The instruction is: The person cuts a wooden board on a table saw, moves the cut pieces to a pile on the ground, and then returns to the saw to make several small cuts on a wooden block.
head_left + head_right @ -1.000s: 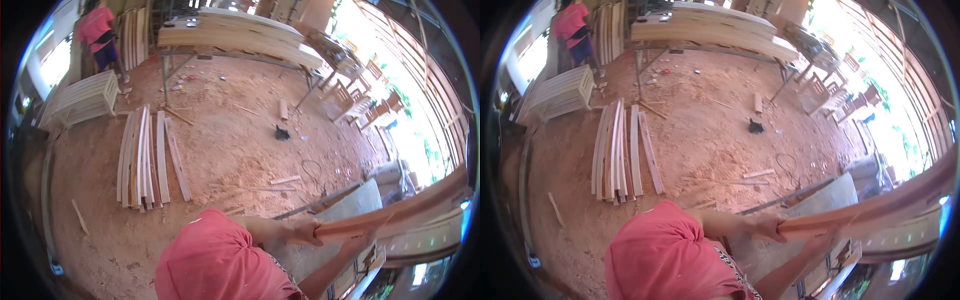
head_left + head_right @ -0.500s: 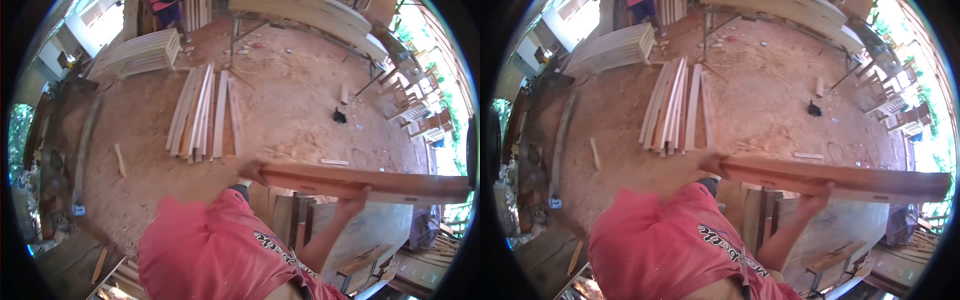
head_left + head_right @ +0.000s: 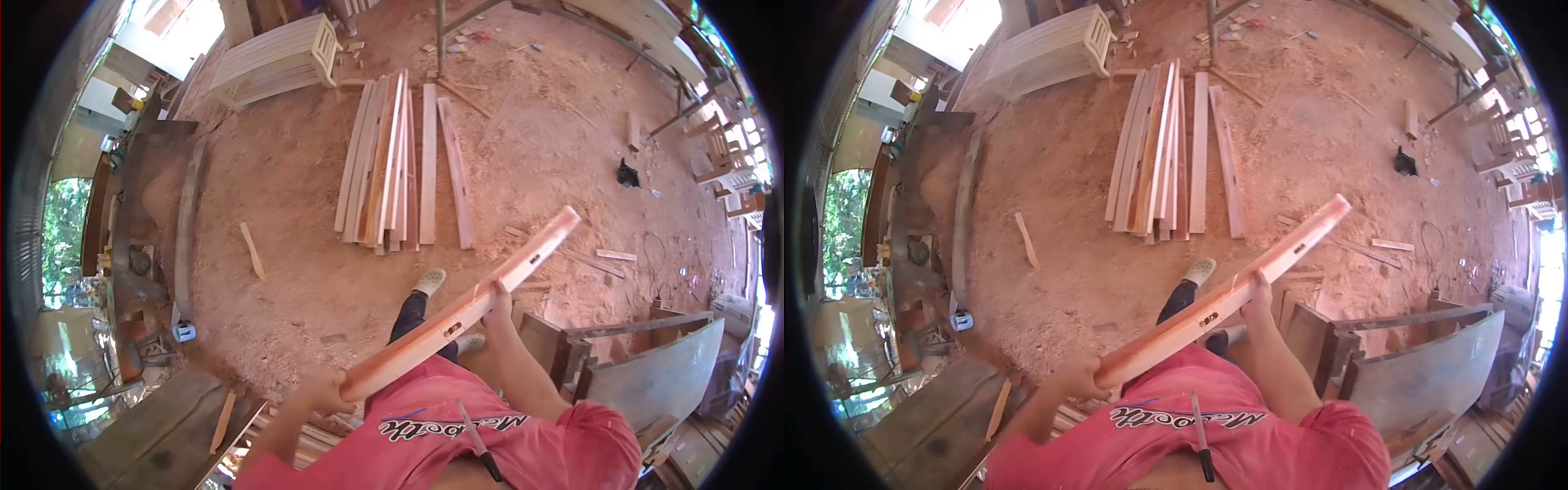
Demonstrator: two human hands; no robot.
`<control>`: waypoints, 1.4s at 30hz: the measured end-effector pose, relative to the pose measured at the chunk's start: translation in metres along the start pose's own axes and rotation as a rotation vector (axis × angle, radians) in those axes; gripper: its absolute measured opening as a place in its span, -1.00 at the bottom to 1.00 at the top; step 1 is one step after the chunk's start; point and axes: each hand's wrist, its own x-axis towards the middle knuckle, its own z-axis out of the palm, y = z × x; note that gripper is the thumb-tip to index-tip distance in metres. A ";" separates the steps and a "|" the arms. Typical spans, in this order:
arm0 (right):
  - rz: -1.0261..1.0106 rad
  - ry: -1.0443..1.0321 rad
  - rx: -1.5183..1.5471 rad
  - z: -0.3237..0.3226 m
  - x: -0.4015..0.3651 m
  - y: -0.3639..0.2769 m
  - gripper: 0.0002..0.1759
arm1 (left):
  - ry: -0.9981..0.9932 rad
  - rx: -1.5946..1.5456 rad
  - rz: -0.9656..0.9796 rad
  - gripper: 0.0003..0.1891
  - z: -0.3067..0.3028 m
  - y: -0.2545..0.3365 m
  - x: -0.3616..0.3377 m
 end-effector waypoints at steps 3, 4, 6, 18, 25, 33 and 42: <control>0.112 0.113 -0.189 0.042 0.044 0.036 -0.58 | -0.039 -0.229 -0.103 -0.24 -0.006 0.006 -0.001; 0.123 0.146 -0.353 0.059 0.055 0.042 -0.55 | -0.081 -0.387 -0.168 -0.22 -0.009 0.009 0.002; 0.092 0.180 -0.562 0.099 0.075 0.050 -0.48 | -0.034 -0.530 -0.171 -0.22 -0.003 0.006 0.018; -0.383 -0.510 -0.894 0.290 0.041 -0.143 -0.43 | 0.463 -0.944 0.017 -0.39 -0.172 0.047 0.285; -0.674 -0.005 -1.396 -0.082 0.052 -0.138 -0.68 | 0.727 -0.719 -0.182 -0.30 -0.252 0.100 0.517; 0.387 1.009 -0.445 -0.269 -0.276 0.056 -0.60 | 0.456 -0.539 -0.227 -0.07 -0.203 0.028 0.550; -0.035 0.472 -0.770 -0.173 -0.198 0.073 -0.55 | -0.091 -0.270 -0.220 -0.17 -0.040 -0.004 0.448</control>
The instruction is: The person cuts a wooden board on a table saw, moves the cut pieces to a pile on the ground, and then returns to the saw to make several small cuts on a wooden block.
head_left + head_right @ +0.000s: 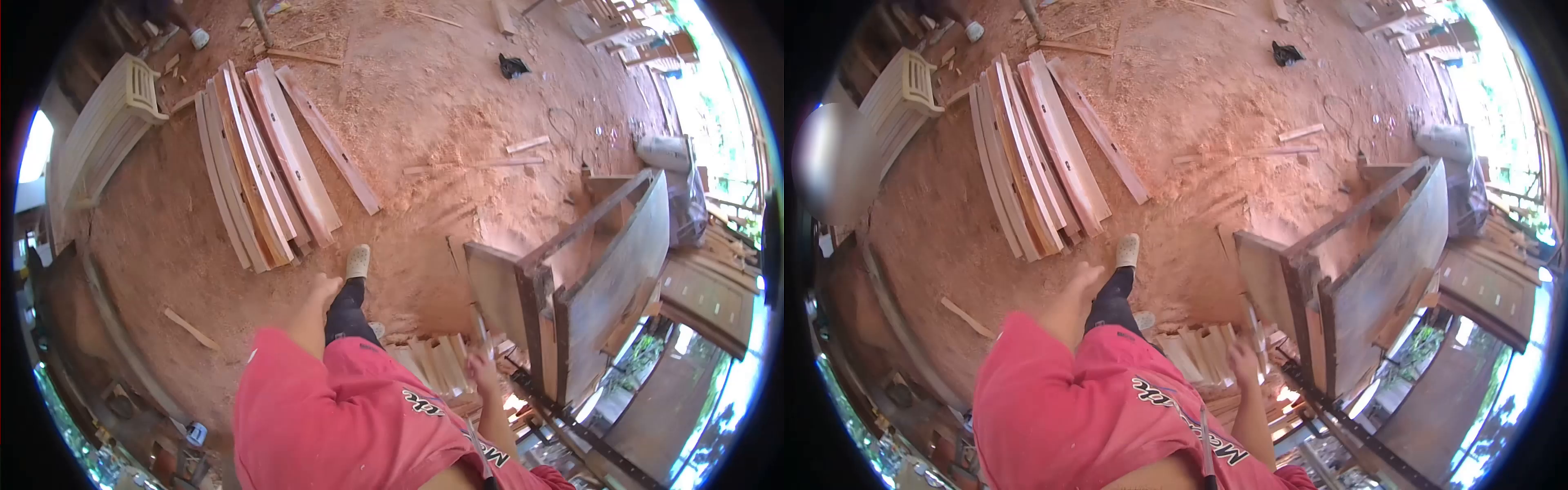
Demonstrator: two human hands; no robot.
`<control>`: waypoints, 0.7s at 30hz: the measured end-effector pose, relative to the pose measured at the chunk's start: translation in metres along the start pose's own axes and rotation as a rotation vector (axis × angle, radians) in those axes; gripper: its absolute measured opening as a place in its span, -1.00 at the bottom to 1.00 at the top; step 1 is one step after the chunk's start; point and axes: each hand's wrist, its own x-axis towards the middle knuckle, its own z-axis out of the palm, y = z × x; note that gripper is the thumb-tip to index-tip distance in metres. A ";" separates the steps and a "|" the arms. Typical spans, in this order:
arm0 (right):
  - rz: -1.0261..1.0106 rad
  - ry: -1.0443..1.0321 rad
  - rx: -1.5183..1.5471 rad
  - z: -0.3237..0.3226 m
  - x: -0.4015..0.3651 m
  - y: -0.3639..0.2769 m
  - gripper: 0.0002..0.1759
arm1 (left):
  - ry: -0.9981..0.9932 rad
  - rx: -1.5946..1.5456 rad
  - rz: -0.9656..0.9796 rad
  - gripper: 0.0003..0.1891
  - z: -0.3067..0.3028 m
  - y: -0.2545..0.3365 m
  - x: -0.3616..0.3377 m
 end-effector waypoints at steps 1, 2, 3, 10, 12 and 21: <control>-0.118 0.034 0.032 0.012 -0.001 -0.027 -0.54 | -0.030 0.025 -0.010 -0.17 0.011 0.002 -0.013; -0.243 0.076 0.070 0.022 -0.008 -0.053 -0.54 | -0.053 0.053 -0.011 -0.16 0.015 0.003 -0.019; -0.241 0.092 0.114 0.027 -0.020 -0.064 -0.54 | -0.045 0.093 0.011 -0.16 0.018 -0.002 -0.022; -0.308 0.401 0.606 0.026 -0.099 0.044 -0.55 | -0.036 0.590 0.585 -0.30 0.009 0.090 0.005; -0.189 0.593 0.714 0.055 -0.087 0.167 -0.63 | 0.127 0.581 0.594 -0.26 -0.002 0.132 -0.024; 0.744 0.804 1.521 0.309 -0.206 0.408 -0.67 | -0.032 0.568 0.969 -0.42 0.039 0.165 -0.107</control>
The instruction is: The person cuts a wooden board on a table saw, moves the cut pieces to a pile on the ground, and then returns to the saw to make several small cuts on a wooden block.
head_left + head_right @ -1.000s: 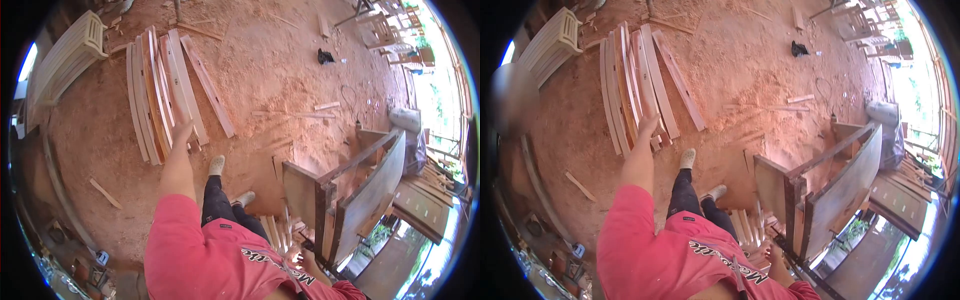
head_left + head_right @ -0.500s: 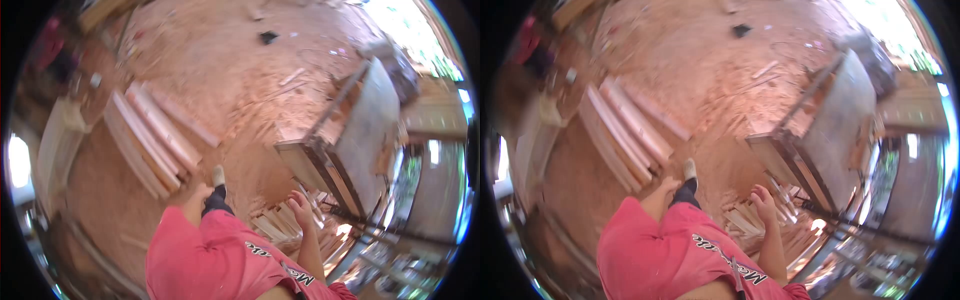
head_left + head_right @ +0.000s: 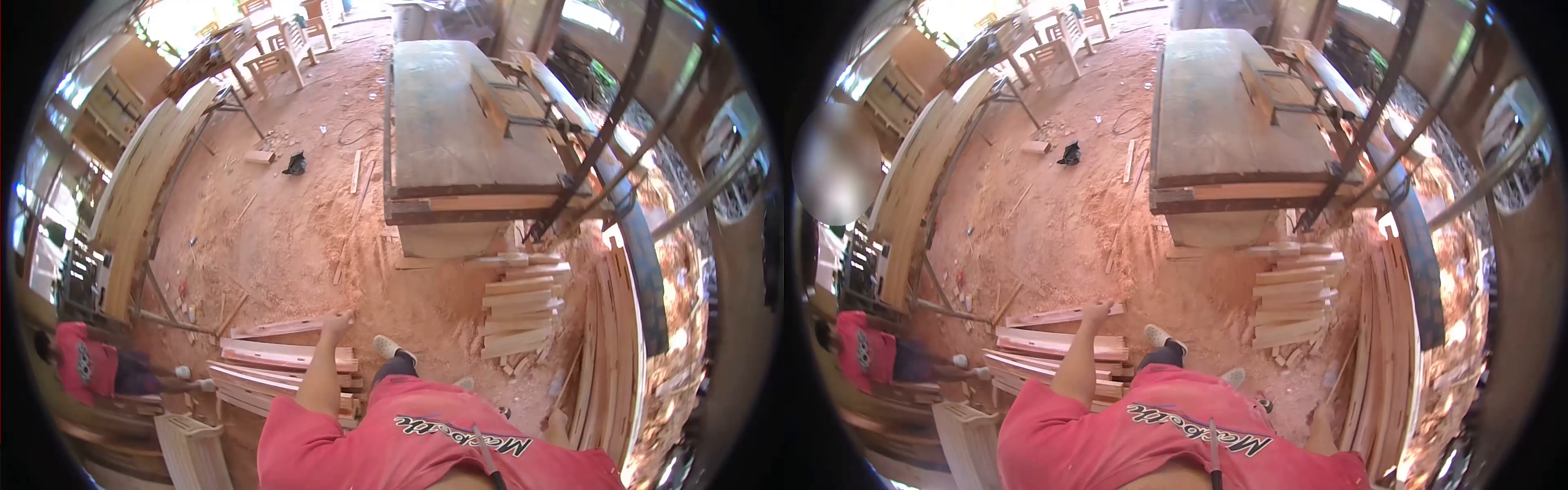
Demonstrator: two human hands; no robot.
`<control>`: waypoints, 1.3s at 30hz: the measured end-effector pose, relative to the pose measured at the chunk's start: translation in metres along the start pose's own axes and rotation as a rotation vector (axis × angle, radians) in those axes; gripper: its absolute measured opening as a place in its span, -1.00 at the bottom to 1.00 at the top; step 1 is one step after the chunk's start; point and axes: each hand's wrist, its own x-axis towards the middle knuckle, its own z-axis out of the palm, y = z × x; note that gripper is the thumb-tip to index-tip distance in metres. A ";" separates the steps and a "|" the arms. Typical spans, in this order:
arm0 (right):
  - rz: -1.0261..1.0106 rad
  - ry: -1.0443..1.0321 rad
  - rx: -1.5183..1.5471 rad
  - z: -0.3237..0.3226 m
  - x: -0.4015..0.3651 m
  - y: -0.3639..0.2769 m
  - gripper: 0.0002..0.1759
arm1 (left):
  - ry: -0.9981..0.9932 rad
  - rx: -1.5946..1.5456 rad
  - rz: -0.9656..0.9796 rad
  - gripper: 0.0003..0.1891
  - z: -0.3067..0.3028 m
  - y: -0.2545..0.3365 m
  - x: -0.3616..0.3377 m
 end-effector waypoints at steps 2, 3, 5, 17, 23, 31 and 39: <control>0.034 0.004 -0.209 -0.012 -0.003 0.038 -0.63 | -0.090 0.026 0.060 -0.45 0.019 0.004 -0.032; 0.039 -0.113 -0.177 -0.013 0.024 0.070 -0.64 | -0.141 0.000 -0.049 -0.48 0.037 -0.021 -0.035; 0.057 -0.266 -0.178 -0.024 0.025 0.134 -0.65 | -0.260 0.062 -0.168 -0.50 0.052 -0.041 -0.057; 0.029 -0.038 0.133 0.001 -0.086 0.069 -0.67 | -0.623 0.441 -0.479 -0.57 0.083 -0.033 -0.009; 0.184 -0.002 0.059 0.011 -0.098 0.078 -0.55 | -0.512 0.091 -0.009 -0.60 0.167 0.118 0.075; 0.099 -0.044 -0.038 0.006 -0.078 0.007 -0.55 | -0.624 0.170 0.093 -0.60 0.222 0.171 0.103; -0.092 -0.118 -0.089 -0.050 0.080 -0.101 -0.71 | -0.453 0.274 -0.393 -0.65 0.241 0.068 0.048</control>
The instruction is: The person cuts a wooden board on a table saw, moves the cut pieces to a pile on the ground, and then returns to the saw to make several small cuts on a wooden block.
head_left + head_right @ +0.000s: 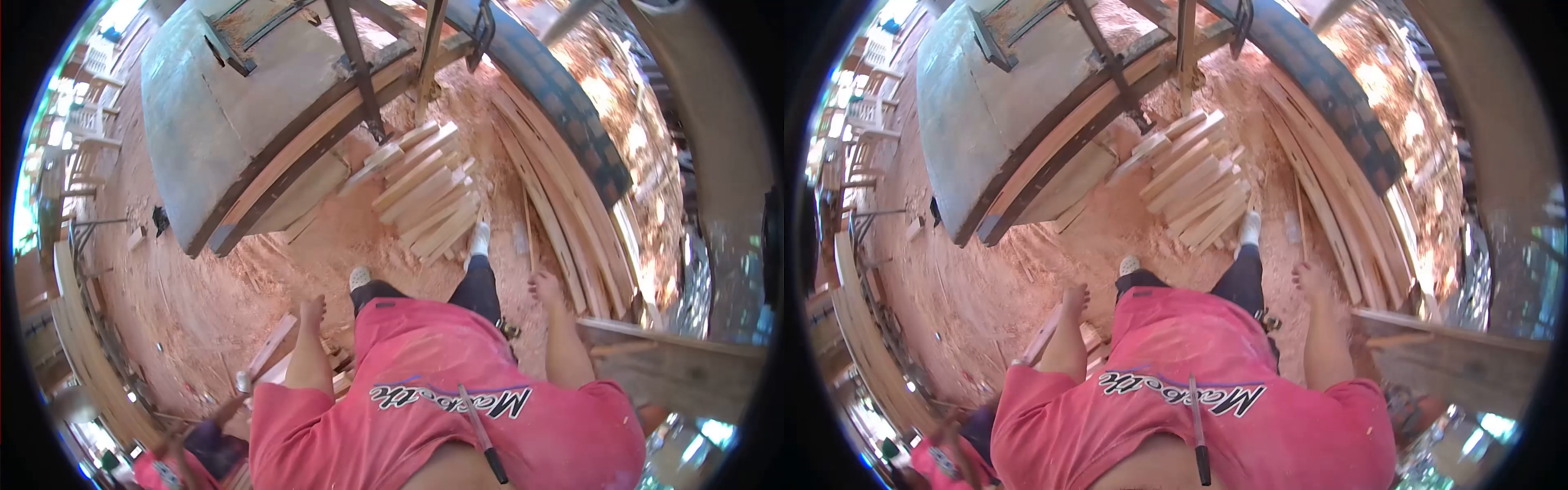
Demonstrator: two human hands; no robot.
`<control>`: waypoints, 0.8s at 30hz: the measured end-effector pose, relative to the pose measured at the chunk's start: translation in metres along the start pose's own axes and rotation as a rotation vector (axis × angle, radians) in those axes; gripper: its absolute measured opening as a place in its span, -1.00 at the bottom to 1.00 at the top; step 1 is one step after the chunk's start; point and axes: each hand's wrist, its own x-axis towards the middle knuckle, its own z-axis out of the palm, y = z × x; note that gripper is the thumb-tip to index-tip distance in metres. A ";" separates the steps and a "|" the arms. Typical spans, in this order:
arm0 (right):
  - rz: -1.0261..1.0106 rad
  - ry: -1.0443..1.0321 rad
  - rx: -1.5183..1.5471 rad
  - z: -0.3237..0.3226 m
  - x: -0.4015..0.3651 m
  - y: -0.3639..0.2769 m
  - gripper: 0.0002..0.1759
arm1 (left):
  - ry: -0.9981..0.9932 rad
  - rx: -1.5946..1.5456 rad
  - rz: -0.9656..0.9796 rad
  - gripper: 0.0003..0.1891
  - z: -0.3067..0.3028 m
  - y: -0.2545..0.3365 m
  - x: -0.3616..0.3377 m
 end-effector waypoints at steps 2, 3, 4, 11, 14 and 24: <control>-0.094 -0.069 -0.086 -0.014 0.068 -0.013 -0.69 | 0.161 -0.103 0.000 -0.65 0.043 -0.001 -0.037; -0.165 -0.110 -0.151 -0.018 0.095 -0.016 -0.67 | 0.188 -0.119 -0.005 -0.65 0.053 -0.021 -0.027; -0.170 -0.139 -0.163 -0.023 0.111 -0.020 -0.67 | 0.198 0.162 0.069 -0.65 0.060 -0.053 -0.008; -0.120 -0.308 -0.185 -0.021 0.271 -0.098 -0.72 | -0.065 0.455 0.208 -0.47 0.230 0.124 -0.093; -0.142 -0.354 -0.311 -0.009 0.334 -0.108 -0.72 | -0.035 0.262 0.400 -0.54 0.279 0.174 -0.104; -0.493 -0.269 -0.071 0.143 0.399 -0.168 -0.61 | 0.210 0.609 0.465 -0.66 0.248 0.156 0.159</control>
